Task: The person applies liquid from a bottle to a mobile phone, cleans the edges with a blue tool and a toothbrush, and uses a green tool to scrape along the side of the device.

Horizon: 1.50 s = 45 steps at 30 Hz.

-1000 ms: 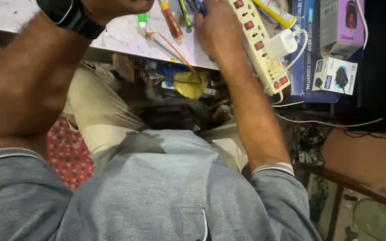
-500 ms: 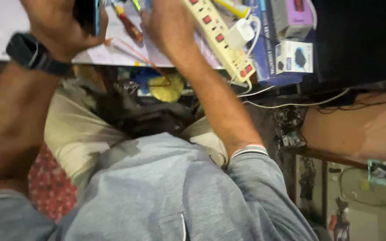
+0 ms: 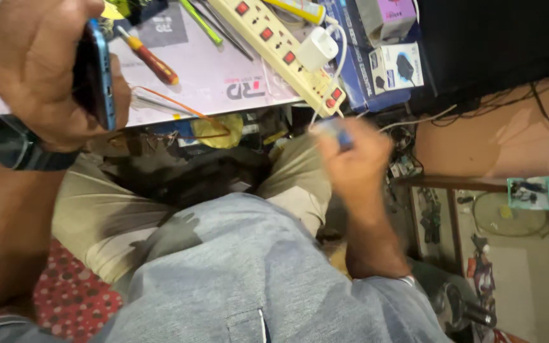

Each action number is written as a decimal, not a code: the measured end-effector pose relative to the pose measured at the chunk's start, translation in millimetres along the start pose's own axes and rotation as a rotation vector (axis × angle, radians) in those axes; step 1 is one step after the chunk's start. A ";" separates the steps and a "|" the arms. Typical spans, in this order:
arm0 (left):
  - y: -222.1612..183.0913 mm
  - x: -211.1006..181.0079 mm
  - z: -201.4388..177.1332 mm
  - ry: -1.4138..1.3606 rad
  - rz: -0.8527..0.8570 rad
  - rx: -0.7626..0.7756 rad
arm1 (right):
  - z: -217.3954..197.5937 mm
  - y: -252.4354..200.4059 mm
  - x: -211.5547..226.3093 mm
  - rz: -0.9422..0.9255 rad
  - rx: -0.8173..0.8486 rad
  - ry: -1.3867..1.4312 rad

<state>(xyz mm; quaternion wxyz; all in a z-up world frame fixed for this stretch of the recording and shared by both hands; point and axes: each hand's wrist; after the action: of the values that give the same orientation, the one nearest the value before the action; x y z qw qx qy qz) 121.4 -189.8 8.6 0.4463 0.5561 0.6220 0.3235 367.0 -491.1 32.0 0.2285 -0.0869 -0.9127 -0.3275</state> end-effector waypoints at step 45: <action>52.8 -38.2 82.9 -0.213 -0.046 0.044 | -23.3 13.5 -66.7 0.288 0.020 0.335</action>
<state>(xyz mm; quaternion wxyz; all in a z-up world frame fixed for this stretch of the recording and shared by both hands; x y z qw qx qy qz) 217.9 -226.0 31.0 0.5048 0.5825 0.5907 0.2388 438.2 -496.1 23.7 0.4222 -0.1584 -0.8433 -0.2923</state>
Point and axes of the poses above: each hand's wrist, its own y-axis towards the middle knuckle, its own z-axis out of the palm, x = y × z, and after that the axes turned 10 degrees about -z, right-handed
